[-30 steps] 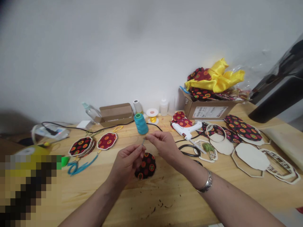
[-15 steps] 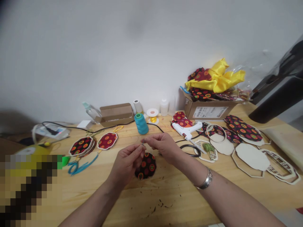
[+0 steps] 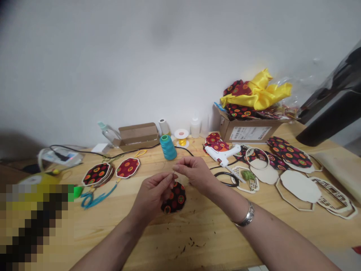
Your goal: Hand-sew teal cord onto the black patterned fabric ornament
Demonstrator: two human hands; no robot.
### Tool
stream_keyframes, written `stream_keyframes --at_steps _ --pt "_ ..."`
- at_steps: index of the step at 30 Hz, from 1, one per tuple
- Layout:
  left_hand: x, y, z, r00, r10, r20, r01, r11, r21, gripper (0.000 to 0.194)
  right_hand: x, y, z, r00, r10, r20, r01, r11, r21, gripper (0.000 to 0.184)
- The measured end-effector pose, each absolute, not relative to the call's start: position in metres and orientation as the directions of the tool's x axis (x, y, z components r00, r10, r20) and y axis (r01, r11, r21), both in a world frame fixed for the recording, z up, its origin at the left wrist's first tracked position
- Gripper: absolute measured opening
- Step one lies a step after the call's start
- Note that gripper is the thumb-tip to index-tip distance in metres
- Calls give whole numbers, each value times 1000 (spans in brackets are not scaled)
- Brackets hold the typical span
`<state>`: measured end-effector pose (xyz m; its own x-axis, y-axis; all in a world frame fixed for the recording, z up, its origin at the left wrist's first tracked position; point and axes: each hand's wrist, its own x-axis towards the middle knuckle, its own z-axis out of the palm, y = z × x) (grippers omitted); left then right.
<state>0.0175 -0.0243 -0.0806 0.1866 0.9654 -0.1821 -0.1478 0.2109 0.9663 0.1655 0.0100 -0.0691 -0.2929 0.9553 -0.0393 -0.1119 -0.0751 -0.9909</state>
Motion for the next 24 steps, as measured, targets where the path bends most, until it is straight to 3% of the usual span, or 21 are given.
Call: stream_keyframes --at_steps 6,10,17,21,24 --pt "18 -24 -82 158 968 -194 -66 207 976 25 168 13 -65 -170 985 18 -109 -1 -994 27" --pt "18 -24 -77 118 977 -175 49 170 984 25 170 13 -59 -208 978 -24 -226 -72 -972 26" --pt "16 -22 -75 82 997 14 170 -28 985 16 172 8 -52 -394 919 -30 -379 -192 -905 25" --pt "13 -18 -81 64 987 149 268 -161 950 16 173 7 -51 -376 927 6 -427 -167 -889 23" --pt "11 -17 -82 -78 976 202 370 -160 915 18 173 8 -50 -334 942 22 -435 -134 -890 22"
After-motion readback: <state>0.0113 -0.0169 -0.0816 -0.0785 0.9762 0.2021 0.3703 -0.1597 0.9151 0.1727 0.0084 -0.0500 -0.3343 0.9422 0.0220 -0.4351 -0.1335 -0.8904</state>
